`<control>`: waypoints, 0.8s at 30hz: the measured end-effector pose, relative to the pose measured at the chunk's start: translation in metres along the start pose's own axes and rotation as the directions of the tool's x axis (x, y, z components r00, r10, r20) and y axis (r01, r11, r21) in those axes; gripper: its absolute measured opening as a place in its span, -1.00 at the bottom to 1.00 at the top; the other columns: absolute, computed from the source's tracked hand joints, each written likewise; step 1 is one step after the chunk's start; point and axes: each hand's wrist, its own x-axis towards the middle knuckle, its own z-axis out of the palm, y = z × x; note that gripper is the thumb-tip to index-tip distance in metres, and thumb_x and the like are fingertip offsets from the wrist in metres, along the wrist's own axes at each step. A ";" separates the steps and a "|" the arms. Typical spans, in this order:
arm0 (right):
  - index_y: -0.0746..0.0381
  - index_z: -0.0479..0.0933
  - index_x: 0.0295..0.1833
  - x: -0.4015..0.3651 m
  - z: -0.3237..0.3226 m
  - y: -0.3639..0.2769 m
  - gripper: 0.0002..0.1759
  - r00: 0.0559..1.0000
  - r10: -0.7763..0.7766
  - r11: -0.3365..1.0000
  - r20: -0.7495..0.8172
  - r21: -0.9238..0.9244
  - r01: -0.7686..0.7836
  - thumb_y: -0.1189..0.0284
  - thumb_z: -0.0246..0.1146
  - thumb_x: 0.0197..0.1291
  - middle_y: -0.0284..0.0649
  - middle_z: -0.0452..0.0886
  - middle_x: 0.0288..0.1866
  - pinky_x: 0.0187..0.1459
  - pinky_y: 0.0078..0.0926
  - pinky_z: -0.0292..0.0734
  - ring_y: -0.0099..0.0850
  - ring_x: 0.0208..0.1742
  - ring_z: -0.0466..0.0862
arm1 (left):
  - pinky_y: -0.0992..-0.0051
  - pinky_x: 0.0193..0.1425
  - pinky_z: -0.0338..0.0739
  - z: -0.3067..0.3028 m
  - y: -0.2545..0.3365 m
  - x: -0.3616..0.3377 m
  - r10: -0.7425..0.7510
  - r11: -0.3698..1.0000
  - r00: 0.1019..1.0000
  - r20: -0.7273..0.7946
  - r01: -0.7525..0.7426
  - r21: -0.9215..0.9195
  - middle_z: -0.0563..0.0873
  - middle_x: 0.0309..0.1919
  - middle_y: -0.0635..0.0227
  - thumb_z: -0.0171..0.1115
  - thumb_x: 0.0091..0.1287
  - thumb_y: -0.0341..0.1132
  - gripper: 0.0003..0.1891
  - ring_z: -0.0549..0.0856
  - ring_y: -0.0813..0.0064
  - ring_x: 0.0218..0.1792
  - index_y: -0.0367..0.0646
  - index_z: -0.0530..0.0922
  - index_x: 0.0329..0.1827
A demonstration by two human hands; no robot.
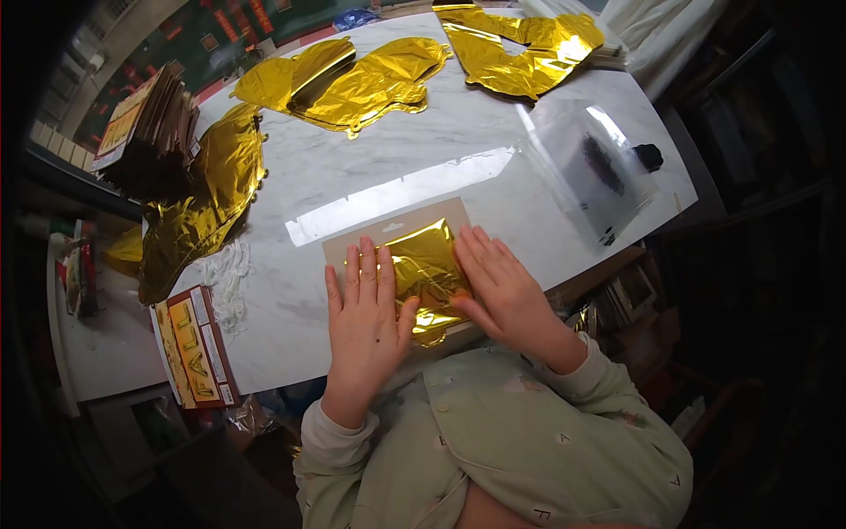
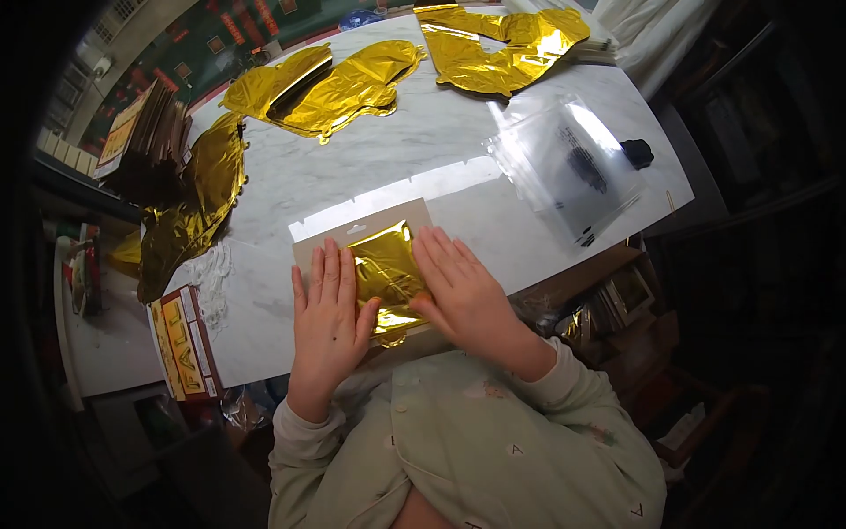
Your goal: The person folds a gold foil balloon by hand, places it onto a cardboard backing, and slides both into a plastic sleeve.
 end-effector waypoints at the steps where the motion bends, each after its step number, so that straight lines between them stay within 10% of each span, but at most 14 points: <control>1: 0.42 0.22 0.69 -0.004 -0.001 -0.003 -0.13 0.999 -0.025 1.000 0.030 0.013 0.025 0.20 0.36 0.46 0.18 0.24 0.73 0.68 0.04 0.18 0.10 0.74 0.26 | -0.17 0.79 -0.15 -0.001 -0.001 0.000 0.004 1.000 1.000 0.005 -0.005 0.016 0.16 0.75 -0.14 0.12 0.62 -0.04 -0.22 0.12 -0.09 0.76 -0.38 0.18 0.73; 12: 0.35 0.42 0.59 -0.014 -0.003 0.002 -0.06 0.996 -0.084 0.988 -0.018 0.125 0.085 0.11 0.56 0.22 0.07 0.41 0.65 0.63 0.10 0.30 0.07 0.67 0.40 | -0.09 0.80 -0.10 0.009 0.007 0.003 0.059 0.988 0.998 -0.005 -0.059 -0.146 0.15 0.75 -0.14 0.14 0.55 -0.20 -0.23 0.08 -0.13 0.77 -0.35 0.16 0.75; 24: 0.25 0.67 0.29 0.049 -0.011 0.031 -0.63 0.980 -0.067 0.950 -0.186 0.290 0.120 0.50 0.37 0.40 -0.07 0.74 0.02 0.12 -0.23 0.65 -0.08 0.07 0.73 | -0.08 0.79 -0.05 0.006 0.010 0.002 0.098 0.995 0.995 -0.017 -0.099 -0.029 0.20 0.76 0.02 0.22 0.57 -0.02 -0.19 0.13 -0.13 0.76 -0.28 0.21 0.75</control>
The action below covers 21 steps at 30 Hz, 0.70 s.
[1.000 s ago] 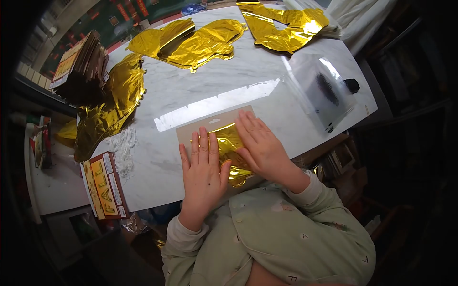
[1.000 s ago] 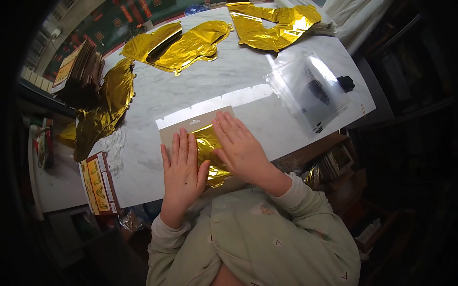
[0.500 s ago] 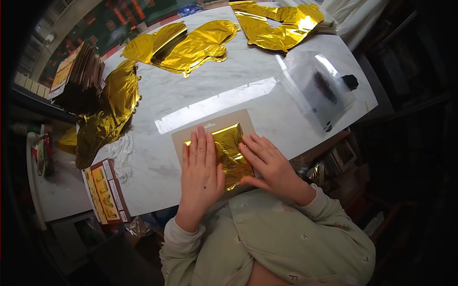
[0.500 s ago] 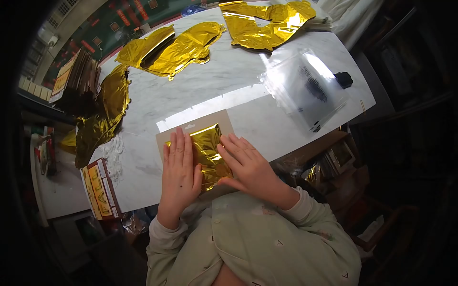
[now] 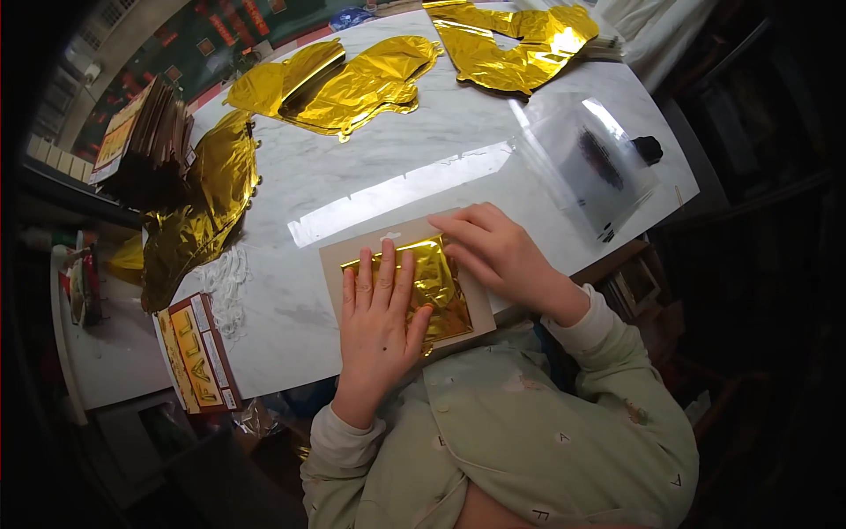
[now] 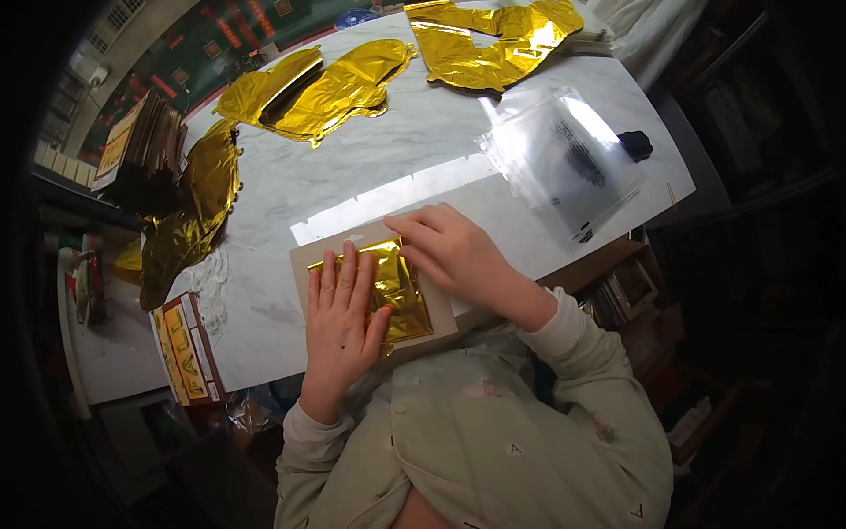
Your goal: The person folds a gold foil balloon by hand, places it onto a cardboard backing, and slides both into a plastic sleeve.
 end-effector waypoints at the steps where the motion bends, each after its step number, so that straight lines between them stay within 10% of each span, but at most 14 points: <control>1: 0.25 0.67 0.29 0.005 0.004 -0.001 -0.63 1.000 -0.004 1.000 0.001 0.002 0.004 0.50 0.37 0.40 -0.07 0.74 0.02 0.12 -0.23 0.65 -0.08 0.07 0.73 | -0.06 0.79 -0.06 0.001 0.000 0.000 -0.019 0.999 1.000 -0.015 0.019 -0.049 0.19 0.77 0.01 0.19 0.58 -0.01 -0.18 0.12 -0.10 0.77 -0.28 0.18 0.76; 7: 0.28 0.65 0.00 0.028 0.011 0.004 -0.78 0.968 0.170 0.982 0.184 -0.119 -0.150 0.36 0.43 0.40 -0.10 0.74 -0.10 -0.14 -0.28 0.60 -0.15 -0.10 0.73 | 0.01 0.80 -0.04 0.005 0.000 -0.002 -0.047 0.991 0.998 -0.029 0.043 -0.125 0.17 0.77 -0.04 0.16 0.59 0.02 -0.16 0.11 -0.03 0.78 -0.29 0.14 0.78; 15: 0.29 0.59 -0.04 0.028 0.010 0.005 -0.78 0.913 0.312 0.913 0.264 0.183 -0.365 0.37 0.41 0.41 -0.18 0.63 -0.45 -0.28 -0.40 0.53 -0.38 -0.42 0.64 | 0.00 0.78 0.02 0.001 0.000 -0.001 -0.017 0.993 1.000 -0.019 0.015 -0.117 0.17 0.76 -0.06 0.16 0.59 0.01 -0.22 0.15 -0.04 0.77 -0.22 0.23 0.76; 21: 0.25 0.55 0.00 0.025 0.010 0.011 -0.75 0.941 0.187 0.974 0.283 0.071 -0.215 0.32 0.39 0.43 -0.13 0.69 -0.40 -0.25 -0.24 0.57 -0.10 -0.35 0.72 | -0.01 0.77 0.05 0.001 0.000 0.000 0.000 0.994 1.000 -0.013 -0.001 -0.110 0.20 0.76 -0.03 0.17 0.58 0.00 -0.28 0.19 -0.08 0.75 -0.04 0.32 0.75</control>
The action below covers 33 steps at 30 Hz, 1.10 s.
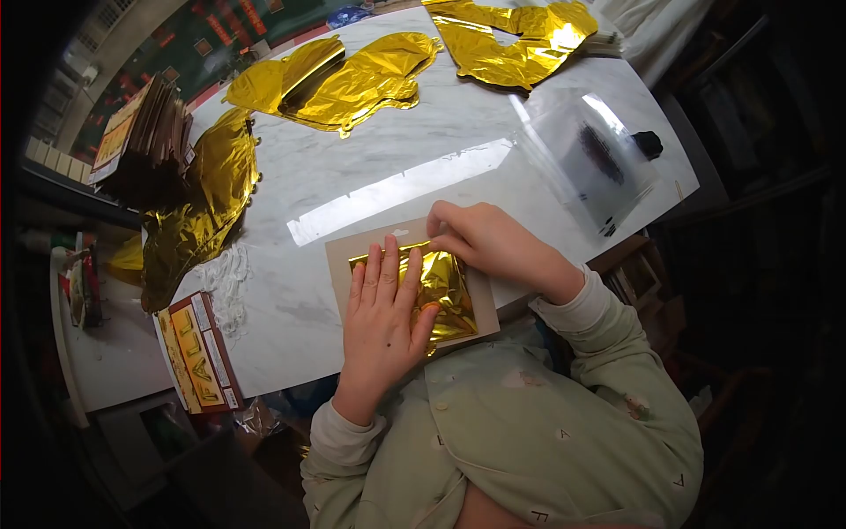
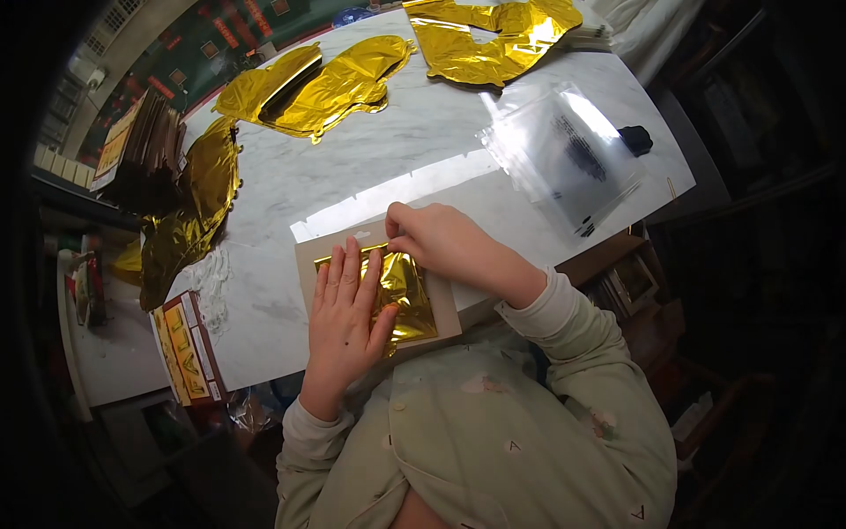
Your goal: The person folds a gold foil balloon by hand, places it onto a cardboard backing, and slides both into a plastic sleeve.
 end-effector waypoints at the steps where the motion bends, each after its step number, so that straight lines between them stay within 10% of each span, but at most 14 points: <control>1: 0.25 0.55 0.00 -0.001 -0.001 -0.001 -0.75 1.000 0.001 1.000 -0.001 0.000 -0.001 0.32 0.39 0.43 -0.13 0.69 -0.40 -0.25 -0.24 0.57 -0.10 -0.35 0.72 | -0.02 0.77 0.05 0.000 0.000 0.000 0.000 1.000 1.000 0.000 0.000 -0.001 0.21 0.75 -0.03 0.18 0.57 0.00 -0.28 0.20 -0.08 0.74 -0.05 0.33 0.74; 7: 0.16 0.57 0.11 -0.014 0.006 -0.013 -0.67 1.000 0.020 0.917 -0.023 -0.399 -0.028 0.21 0.40 0.42 -0.09 0.74 -0.09 -0.05 -0.12 0.59 -0.06 -0.04 0.74 | -0.02 0.77 0.05 0.002 0.000 0.001 0.001 1.000 1.000 -0.004 -0.001 0.005 0.24 0.74 -0.02 0.21 0.54 -0.01 -0.27 0.23 -0.09 0.73 -0.06 0.34 0.73; 9: 0.24 0.52 0.39 -0.025 0.019 -0.025 -0.45 0.960 -0.184 0.753 -0.212 -0.658 -0.001 0.21 0.40 0.42 0.05 0.61 0.38 0.30 -0.03 0.52 0.00 0.40 0.61 | -0.02 0.77 0.05 0.003 -0.001 0.001 0.007 1.000 1.000 -0.007 -0.007 0.010 0.24 0.74 -0.02 0.25 0.52 -0.02 -0.25 0.24 -0.08 0.73 -0.06 0.33 0.74; 12: 0.41 0.31 0.62 -0.040 0.036 -0.036 -0.19 0.957 -0.281 0.840 -0.076 -0.501 0.207 0.16 0.35 0.46 0.15 0.26 0.72 0.62 0.05 0.23 0.09 0.73 0.26 | -0.01 0.77 0.05 0.003 0.000 0.001 0.007 1.000 1.000 -0.012 -0.007 0.011 0.25 0.74 -0.01 0.25 0.51 -0.04 -0.24 0.24 -0.08 0.73 -0.05 0.33 0.74; 24: 0.46 0.11 0.73 -0.048 0.047 -0.017 -0.08 0.987 -0.156 0.858 0.026 -0.492 0.149 -0.02 0.10 0.59 0.24 0.07 0.79 0.75 0.01 -0.03 0.10 0.82 0.06 | -0.05 0.78 -0.03 -0.024 -0.002 0.006 0.008 0.953 0.999 0.044 0.005 -0.303 0.16 0.77 -0.07 0.13 0.56 -0.16 -0.25 0.13 -0.11 0.76 -0.28 0.21 0.76; 26: 0.47 0.11 0.72 -0.049 0.047 -0.017 -0.09 0.987 -0.159 0.853 0.028 -0.498 0.152 0.00 0.11 0.58 0.25 0.07 0.79 0.75 0.02 -0.03 0.10 0.82 0.06 | -0.08 0.78 -0.05 -0.026 0.004 0.009 0.024 0.999 1.000 0.020 -0.023 -0.027 0.16 0.76 -0.07 0.12 0.62 -0.06 -0.25 0.12 -0.15 0.76 -0.29 0.22 0.75; 33: 0.51 0.14 0.70 -0.051 0.050 -0.015 -0.09 0.983 -0.183 0.855 -0.027 -0.498 0.145 0.05 0.16 0.54 0.28 0.08 0.78 0.74 0.01 0.01 0.13 0.80 0.10 | -0.11 0.78 -0.08 0.003 -0.008 0.003 0.021 0.999 0.998 0.060 -0.023 0.037 0.10 0.78 -0.11 0.16 0.55 0.20 -0.06 0.04 -0.17 0.78 -0.26 0.13 0.79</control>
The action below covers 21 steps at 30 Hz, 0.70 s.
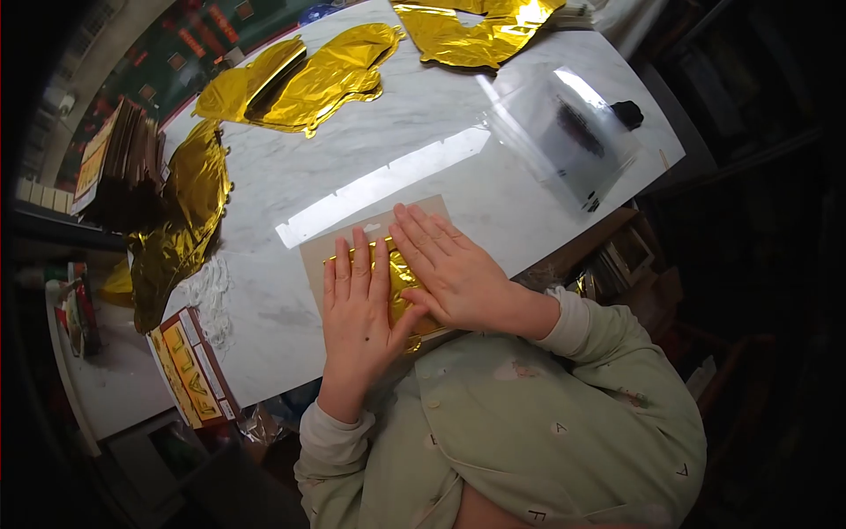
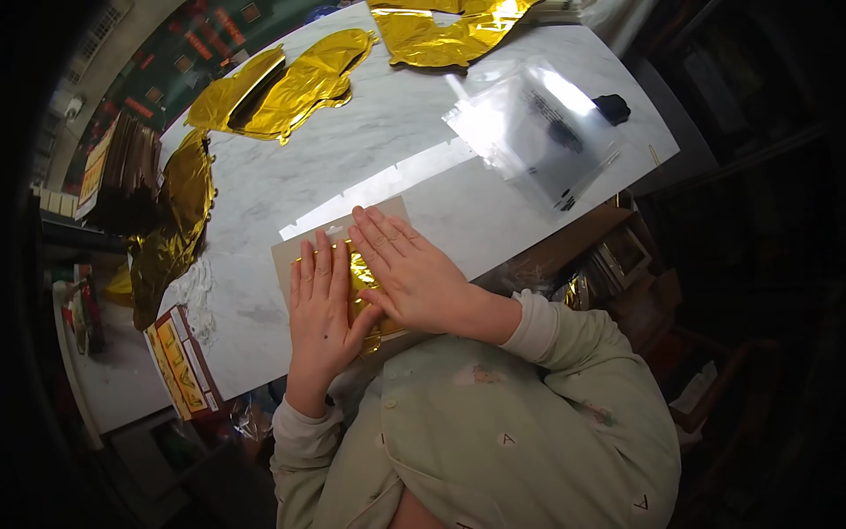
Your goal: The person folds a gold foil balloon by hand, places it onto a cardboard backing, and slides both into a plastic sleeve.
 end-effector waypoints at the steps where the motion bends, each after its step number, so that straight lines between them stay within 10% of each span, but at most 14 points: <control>1: 0.51 0.14 0.70 0.000 0.002 0.000 -0.09 1.000 0.004 1.000 -0.004 -0.007 -0.004 0.05 0.16 0.54 0.28 0.08 0.78 0.74 0.01 0.01 0.13 0.80 0.10 | -0.11 0.78 -0.08 0.000 0.000 0.000 0.006 1.000 1.000 -0.005 -0.006 0.000 0.09 0.78 -0.11 0.20 0.50 0.26 0.00 0.04 -0.17 0.78 -0.26 0.13 0.79; 6: 0.52 0.15 0.69 -0.001 0.003 -0.002 -0.11 0.998 0.028 0.999 -0.049 0.027 -0.026 0.08 0.17 0.53 0.30 0.09 0.78 0.74 0.01 0.03 0.14 0.80 0.13 | -0.15 0.77 -0.09 -0.005 0.012 -0.013 0.046 0.994 0.993 -0.105 -0.035 0.108 0.09 0.76 -0.22 0.38 0.29 0.41 0.17 0.02 -0.28 0.77 -0.32 0.22 0.73; 16: 0.52 0.20 0.67 -0.003 -0.004 0.005 -0.22 0.993 0.024 0.997 -0.118 0.082 -0.014 0.22 0.15 0.55 0.29 0.19 0.74 0.73 -0.02 0.07 0.12 0.77 0.20 | -0.24 0.76 -0.07 0.004 0.026 -0.019 0.053 0.995 0.998 0.032 -0.055 0.079 0.10 0.75 -0.24 0.65 0.08 -0.14 0.16 0.06 -0.26 0.76 -0.39 0.19 0.71; 21: 0.32 0.68 0.27 -0.031 -0.056 0.086 -0.63 0.722 0.367 0.910 -0.587 0.065 -0.410 0.54 0.39 0.38 0.01 0.66 0.32 0.37 -0.13 0.51 0.02 0.34 0.61 | -0.22 0.77 -0.10 0.003 0.025 -0.019 0.058 0.998 0.998 0.025 -0.058 0.007 0.05 0.77 -0.22 0.62 0.07 -0.23 0.16 0.02 -0.26 0.77 -0.27 0.16 0.77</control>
